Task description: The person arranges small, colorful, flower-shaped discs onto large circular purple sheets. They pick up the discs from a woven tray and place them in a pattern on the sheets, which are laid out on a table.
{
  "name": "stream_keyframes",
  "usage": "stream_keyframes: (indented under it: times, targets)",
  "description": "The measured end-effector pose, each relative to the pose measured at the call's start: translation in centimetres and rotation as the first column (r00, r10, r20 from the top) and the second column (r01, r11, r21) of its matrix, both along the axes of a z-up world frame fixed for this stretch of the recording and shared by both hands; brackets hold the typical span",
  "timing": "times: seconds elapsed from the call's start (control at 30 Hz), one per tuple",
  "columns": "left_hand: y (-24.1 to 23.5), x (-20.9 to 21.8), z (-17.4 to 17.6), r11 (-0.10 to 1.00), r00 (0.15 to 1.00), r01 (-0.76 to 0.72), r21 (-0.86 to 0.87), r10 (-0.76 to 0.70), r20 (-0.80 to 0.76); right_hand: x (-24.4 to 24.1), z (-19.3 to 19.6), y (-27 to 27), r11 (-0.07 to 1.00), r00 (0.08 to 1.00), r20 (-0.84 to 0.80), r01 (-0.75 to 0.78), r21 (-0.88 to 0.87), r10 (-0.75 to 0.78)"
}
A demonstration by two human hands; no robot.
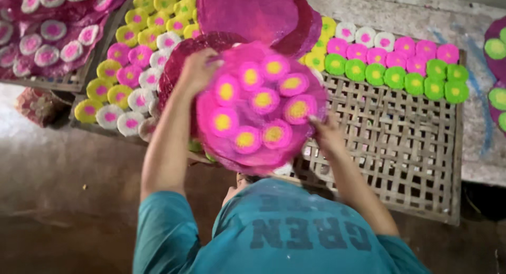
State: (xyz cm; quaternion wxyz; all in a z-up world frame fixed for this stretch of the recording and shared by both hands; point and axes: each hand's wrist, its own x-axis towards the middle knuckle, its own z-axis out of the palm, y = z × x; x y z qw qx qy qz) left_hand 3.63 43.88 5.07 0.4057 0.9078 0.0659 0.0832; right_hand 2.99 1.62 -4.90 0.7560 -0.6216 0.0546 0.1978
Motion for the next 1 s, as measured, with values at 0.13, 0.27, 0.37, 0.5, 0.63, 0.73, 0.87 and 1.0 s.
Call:
stream_keyframes:
  times: [0.13,0.27,0.37,0.5,0.63,0.73,0.87,1.0]
  targets:
    - [6.7,0.7,-3.4,0.947,0.991,-0.014,0.321,-0.031,0.133,-2.0,-3.3,7.4,0.960,0.977,0.130,-0.132,-0.249,0.168]
    - [5.5,1.0,-7.5,0.818,0.959,-0.271,0.508,0.186,0.213,-2.8,-1.5,9.1,0.772,0.742,0.622,0.235,-0.590,0.250]
    - [1.6,1.2,-10.0,0.926,0.991,-0.044,0.376,-0.007,0.135,-1.0,0.3,11.5,0.644,0.575,0.687,0.328,-0.691,0.444]
    - [-4.0,4.4,-12.3,0.875,0.998,-0.004,0.484,0.034,-0.053,3.0,-0.8,15.7,0.528,0.396,0.633,0.349,-0.774,0.665]
    - [-6.4,7.4,-13.0,0.822,0.979,-0.024,0.569,0.136,-0.155,8.0,-4.1,14.2,0.602,0.702,0.534,0.187,-0.776,0.471]
    - [-7.2,7.8,-13.9,0.862,0.986,-0.075,0.501,0.139,-0.092,12.2,-6.8,7.5,0.931,0.950,0.297,0.020,-0.363,0.096]
    - [-7.8,8.2,-14.9,0.992,0.991,-0.120,0.031,0.121,-0.051,16.5,-8.4,-3.7,0.952,0.951,-0.050,0.306,-0.007,-0.306]
    - [-9.2,8.8,-15.2,0.980,0.984,-0.167,-0.113,0.173,0.047,18.9,-10.5,-7.7,0.960,0.960,-0.038,0.274,-0.048,-0.276]
